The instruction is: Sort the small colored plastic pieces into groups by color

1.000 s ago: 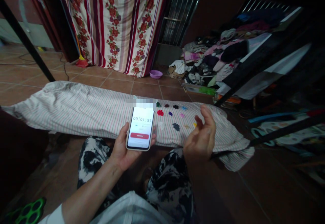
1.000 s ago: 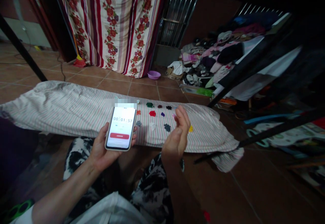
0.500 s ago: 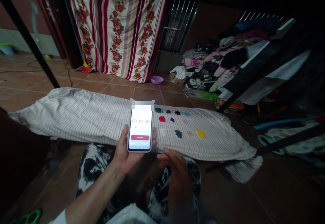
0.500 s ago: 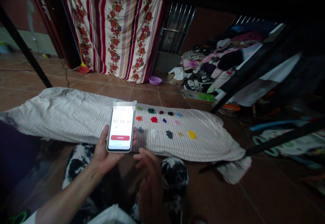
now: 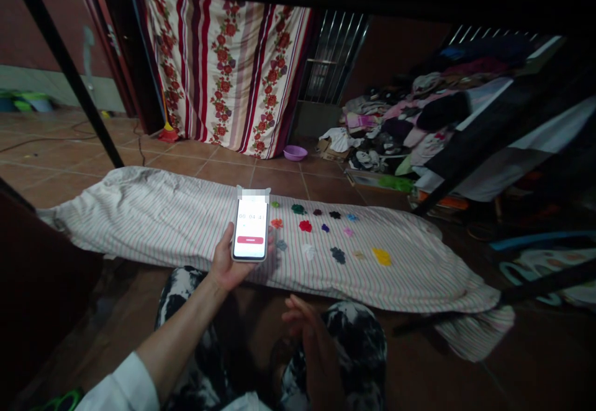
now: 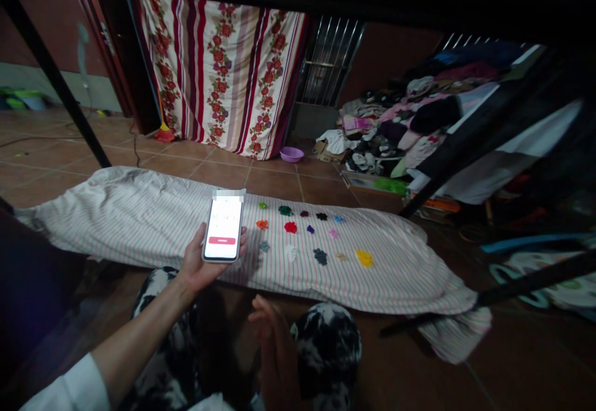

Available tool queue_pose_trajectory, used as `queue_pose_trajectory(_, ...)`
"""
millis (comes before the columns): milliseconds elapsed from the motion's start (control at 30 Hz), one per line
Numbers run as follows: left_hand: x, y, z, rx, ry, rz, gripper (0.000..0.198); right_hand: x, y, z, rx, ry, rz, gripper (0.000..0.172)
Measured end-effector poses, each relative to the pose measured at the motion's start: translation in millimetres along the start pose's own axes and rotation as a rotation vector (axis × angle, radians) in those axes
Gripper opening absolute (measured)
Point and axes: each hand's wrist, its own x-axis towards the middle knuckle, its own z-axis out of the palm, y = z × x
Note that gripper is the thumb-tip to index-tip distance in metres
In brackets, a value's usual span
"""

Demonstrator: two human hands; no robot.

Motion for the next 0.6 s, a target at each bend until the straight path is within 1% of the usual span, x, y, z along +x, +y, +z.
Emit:
queue_pose_trajectory(133, 20.7, 14.7, -29.4, 0.023, 0.023, 0.042, 0.068, -14.7, 14.8, 7.5, -0.005, -0.066, 0.027, 0.034)
queue_pose_trajectory(233, 38.0, 27.4, -53.9, 0.030, 0.025, 0.035, 0.070, -25.8, 26.9, 9.7, -0.023, -0.160, 0.046, 0.038)
queue_pose_trajectory(333, 54.7, 38.1, -75.5, 0.018, 0.064, 0.031, 0.072, -34.4, 37.5, 10.8, -0.047, -0.251, 0.060, 0.040)
queue_pose_trajectory(500, 72.8, 46.4, -100.6, 0.012, 0.128, 0.007, 0.070, -40.3, 46.4, 17.0, -0.096, -0.313, 0.095, 0.044)
queue_pose_trajectory(600, 78.7, 47.5, -109.8, -0.009, 0.158, -0.017, 0.071, -39.6, 45.3, 22.5, -0.126, -0.305, 0.100, 0.047)
